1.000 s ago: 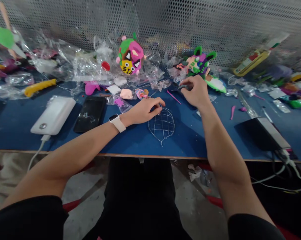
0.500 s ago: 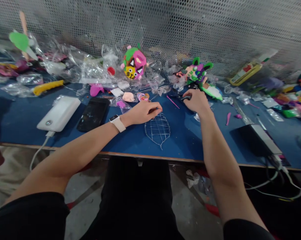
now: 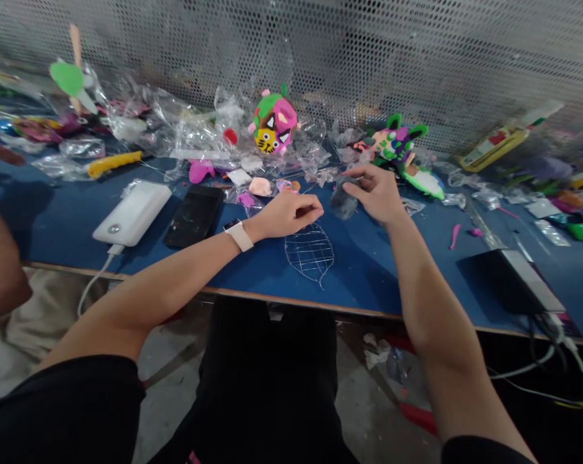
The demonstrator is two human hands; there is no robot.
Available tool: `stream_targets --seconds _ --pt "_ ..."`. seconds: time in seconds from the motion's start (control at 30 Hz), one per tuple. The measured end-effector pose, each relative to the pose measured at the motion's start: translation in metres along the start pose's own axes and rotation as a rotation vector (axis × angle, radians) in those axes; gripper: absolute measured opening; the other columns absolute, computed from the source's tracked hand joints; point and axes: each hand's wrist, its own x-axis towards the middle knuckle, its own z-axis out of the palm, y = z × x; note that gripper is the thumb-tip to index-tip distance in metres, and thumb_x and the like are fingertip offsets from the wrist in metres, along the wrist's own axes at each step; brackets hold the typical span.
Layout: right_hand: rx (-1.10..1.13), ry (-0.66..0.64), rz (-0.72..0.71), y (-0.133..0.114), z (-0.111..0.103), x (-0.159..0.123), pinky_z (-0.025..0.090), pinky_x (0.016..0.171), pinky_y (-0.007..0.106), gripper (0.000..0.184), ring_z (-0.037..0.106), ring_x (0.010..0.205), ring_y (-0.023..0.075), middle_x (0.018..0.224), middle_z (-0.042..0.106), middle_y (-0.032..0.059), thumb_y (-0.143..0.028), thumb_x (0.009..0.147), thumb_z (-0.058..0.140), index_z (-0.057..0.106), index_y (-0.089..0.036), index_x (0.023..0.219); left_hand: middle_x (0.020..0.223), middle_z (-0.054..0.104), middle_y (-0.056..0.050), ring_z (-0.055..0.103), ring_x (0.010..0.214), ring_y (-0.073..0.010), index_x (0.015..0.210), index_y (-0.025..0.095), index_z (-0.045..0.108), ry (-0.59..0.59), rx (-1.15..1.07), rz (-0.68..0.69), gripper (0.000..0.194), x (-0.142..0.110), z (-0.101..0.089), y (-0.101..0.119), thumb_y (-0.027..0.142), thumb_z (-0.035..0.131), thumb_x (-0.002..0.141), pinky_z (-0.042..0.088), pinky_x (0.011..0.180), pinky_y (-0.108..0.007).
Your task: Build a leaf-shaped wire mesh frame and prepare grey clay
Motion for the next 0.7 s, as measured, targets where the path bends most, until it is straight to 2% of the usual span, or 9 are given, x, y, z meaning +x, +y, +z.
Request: stream_targets --seconds 0.1,0.17,0.27,0.37,0.47,0.57,0.63,0.7 --pt "0.092 -0.149 0.038 -0.002 0.012 -0.004 0.065 0.095 0.046 0.039 0.075 0.110 0.0282 0.111 0.079 0.0065 -0.046 0.089 0.078 0.076 -0.029 0.124 0.068 0.070 0.000 0.063 0.060 -0.0148 0.099 0.022 0.070 0.046 -0.006 0.000 0.024 0.001 -0.001 0.004 0.036 0.052 0.108 0.050 0.067 -0.032" --pt "0.126 -0.237 0.070 0.000 0.010 -0.005 0.066 0.090 0.046 0.049 0.075 0.101 0.0266 0.103 0.078 0.0053 -0.046 0.088 0.079 0.073 -0.030 0.133 0.080 0.074 -0.003 0.067 0.068 -0.0163 0.111 0.021 0.069 0.154 -0.007 -0.016 0.021 0.003 -0.002 0.004 0.034 0.052 0.107 0.053 0.072 -0.033" --pt "0.094 -0.295 0.097 0.005 -0.002 -0.005 0.066 0.085 0.048 0.043 0.076 0.091 0.0270 0.096 0.079 0.0053 -0.039 0.083 0.081 0.078 -0.027 0.125 0.105 0.075 -0.008 0.072 0.092 -0.0208 0.130 0.022 0.062 0.356 0.080 -0.086 0.026 0.004 -0.004 -0.001 0.028 0.052 0.107 0.058 0.087 -0.038" --pt "0.006 -0.266 0.122 0.007 -0.011 -0.003 0.065 0.084 0.052 0.034 0.076 0.086 0.0298 0.094 0.082 0.0077 -0.032 0.080 0.077 0.083 -0.024 0.112 0.121 0.071 -0.012 0.069 0.118 -0.0282 0.134 0.024 0.060 0.412 0.212 -0.129 0.029 0.003 -0.008 -0.015 0.026 0.057 0.105 0.055 0.106 -0.048" --pt "-0.112 -0.162 0.115 0.009 -0.012 0.000 0.063 0.090 0.054 0.025 0.077 0.088 0.0314 0.092 0.083 0.0077 -0.032 0.083 0.073 0.085 -0.024 0.103 0.123 0.069 -0.013 0.065 0.125 -0.0318 0.129 0.023 0.063 0.410 0.288 -0.157 0.030 0.008 -0.016 -0.034 0.021 0.063 0.099 0.052 0.112 -0.054" --pt "-0.244 0.008 0.119 0.019 -0.013 0.001 0.062 0.096 0.056 0.020 0.077 0.093 0.0331 0.095 0.083 0.0103 -0.039 0.089 0.071 0.083 -0.024 0.096 0.114 0.073 -0.012 0.070 0.113 -0.0283 0.122 0.020 0.067 0.362 0.226 -0.181 0.032 0.027 -0.028 -0.056 0.012 0.066 0.091 0.058 0.105 -0.050" --pt "-0.349 0.062 0.133 0.034 -0.016 0.000 0.061 0.100 0.060 0.027 0.076 0.103 0.0370 0.104 0.082 0.0141 -0.044 0.090 0.072 0.082 -0.024 0.104 0.101 0.075 -0.010 0.072 0.103 -0.0268 0.112 0.017 0.072 0.223 0.202 -0.190 0.029 0.046 -0.037 -0.071 0.007 0.067 0.084 0.061 0.100 -0.047" --pt "-0.468 0.024 0.092 0.052 -0.020 0.000 0.054 0.113 0.067 0.047 0.068 0.128 0.0439 0.129 0.078 0.0176 -0.051 0.086 0.078 0.078 -0.024 0.124 0.089 0.074 -0.008 0.074 0.098 -0.0273 0.097 0.015 0.076 0.078 0.271 -0.232 0.023 0.065 -0.043 -0.083 0.003 0.069 0.078 0.061 0.098 -0.046"
